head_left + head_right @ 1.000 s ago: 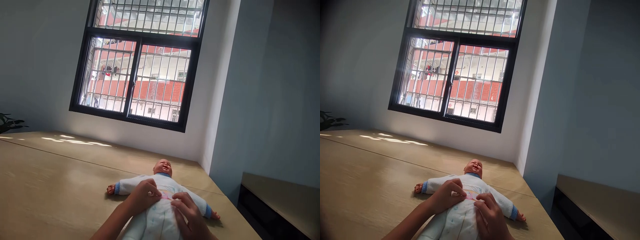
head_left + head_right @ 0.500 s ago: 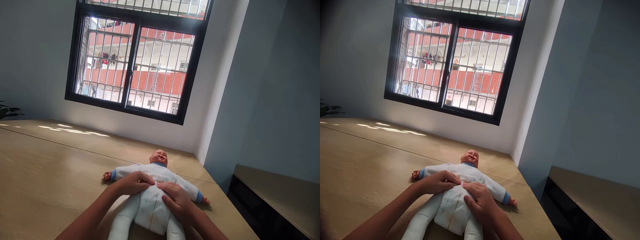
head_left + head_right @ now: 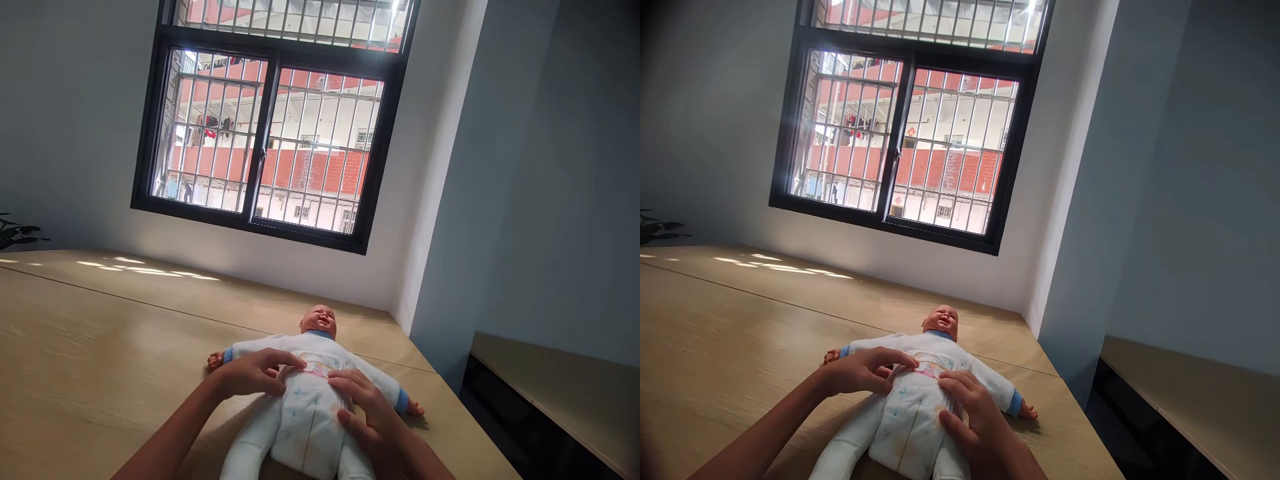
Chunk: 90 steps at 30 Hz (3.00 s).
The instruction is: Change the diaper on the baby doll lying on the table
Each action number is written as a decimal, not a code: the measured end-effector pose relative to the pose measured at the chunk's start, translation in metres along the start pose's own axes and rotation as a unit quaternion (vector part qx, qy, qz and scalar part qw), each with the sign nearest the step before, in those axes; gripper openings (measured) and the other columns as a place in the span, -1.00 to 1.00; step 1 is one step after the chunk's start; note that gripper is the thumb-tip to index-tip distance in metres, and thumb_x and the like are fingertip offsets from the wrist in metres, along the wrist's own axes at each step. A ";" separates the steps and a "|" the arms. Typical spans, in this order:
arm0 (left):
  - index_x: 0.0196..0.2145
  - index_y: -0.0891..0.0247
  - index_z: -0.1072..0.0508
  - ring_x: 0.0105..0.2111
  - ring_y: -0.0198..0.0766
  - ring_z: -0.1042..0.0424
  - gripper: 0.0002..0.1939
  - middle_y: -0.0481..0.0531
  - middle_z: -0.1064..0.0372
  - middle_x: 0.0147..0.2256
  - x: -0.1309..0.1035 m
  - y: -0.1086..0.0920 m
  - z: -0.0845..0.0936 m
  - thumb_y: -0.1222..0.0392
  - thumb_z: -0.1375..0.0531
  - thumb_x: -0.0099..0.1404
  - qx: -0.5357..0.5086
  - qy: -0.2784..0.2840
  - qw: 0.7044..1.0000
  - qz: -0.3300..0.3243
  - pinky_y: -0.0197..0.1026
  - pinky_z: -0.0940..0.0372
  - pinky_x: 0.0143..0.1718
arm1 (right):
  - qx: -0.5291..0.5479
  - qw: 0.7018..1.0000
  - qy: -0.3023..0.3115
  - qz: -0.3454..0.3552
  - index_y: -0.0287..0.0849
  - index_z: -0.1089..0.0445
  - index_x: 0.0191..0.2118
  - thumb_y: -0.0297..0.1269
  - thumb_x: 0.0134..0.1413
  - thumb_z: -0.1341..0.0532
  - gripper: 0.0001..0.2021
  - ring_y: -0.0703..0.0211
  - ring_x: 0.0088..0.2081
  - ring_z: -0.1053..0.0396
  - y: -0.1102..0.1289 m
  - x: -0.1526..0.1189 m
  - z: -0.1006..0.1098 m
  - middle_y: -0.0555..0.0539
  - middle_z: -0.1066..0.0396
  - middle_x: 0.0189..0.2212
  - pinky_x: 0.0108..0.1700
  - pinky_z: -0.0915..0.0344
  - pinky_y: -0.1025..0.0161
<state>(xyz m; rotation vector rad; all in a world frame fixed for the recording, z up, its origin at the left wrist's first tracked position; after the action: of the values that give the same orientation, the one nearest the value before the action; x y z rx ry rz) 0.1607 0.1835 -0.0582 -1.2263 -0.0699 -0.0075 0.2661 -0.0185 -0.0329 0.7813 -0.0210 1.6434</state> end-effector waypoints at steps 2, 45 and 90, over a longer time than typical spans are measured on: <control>0.10 0.06 -0.52 0.15 -0.02 -0.32 -0.33 -0.02 -0.29 0.25 0.000 0.001 -0.002 0.32 -0.32 -0.02 -0.018 0.020 1.000 0.007 -0.17 -0.26 0.08 | 0.010 1.000 0.010 -0.008 -0.11 -0.39 0.17 -0.06 0.28 -0.17 -0.57 -0.05 0.22 -0.29 0.000 0.000 0.003 -0.23 -0.38 0.17 0.28 -0.23 -0.06; -0.35 0.24 -0.39 -0.22 -0.24 -0.32 -0.74 0.00 -0.38 -0.25 0.020 -0.025 -0.037 0.48 -0.02 0.06 0.253 -0.218 0.927 -0.169 -0.22 -0.25 -0.14 | 0.099 0.981 -0.005 -0.167 -0.09 -0.50 -0.18 -0.29 0.15 -0.27 -0.88 -0.03 0.16 -0.35 -0.034 -0.001 0.016 -0.09 -0.47 0.05 0.19 -0.30 0.03; -0.34 0.25 -0.46 -0.23 -0.28 -0.33 -0.79 0.00 -0.41 -0.15 0.018 -0.027 -0.034 0.42 -0.15 0.05 0.203 -0.138 0.958 -0.148 -0.27 -0.24 -0.23 | 0.100 0.976 0.066 -0.182 -0.05 -0.39 -0.02 -0.17 0.04 -0.33 -0.64 -0.05 0.27 -0.19 -0.029 -0.009 0.015 -0.12 -0.25 0.24 0.17 -0.30 0.07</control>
<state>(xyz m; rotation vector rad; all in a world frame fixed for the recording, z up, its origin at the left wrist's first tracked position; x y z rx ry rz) 0.1789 0.1432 -0.0427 -0.7905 -0.4781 -0.0794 0.2988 -0.0259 -0.0380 0.7734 0.3680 1.3562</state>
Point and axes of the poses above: each hand's wrist, its own x-axis towards the middle knuckle, its own z-axis out of the back of the hand, y = z × x, the point moved 7 cm from there along x, towards the middle knuckle
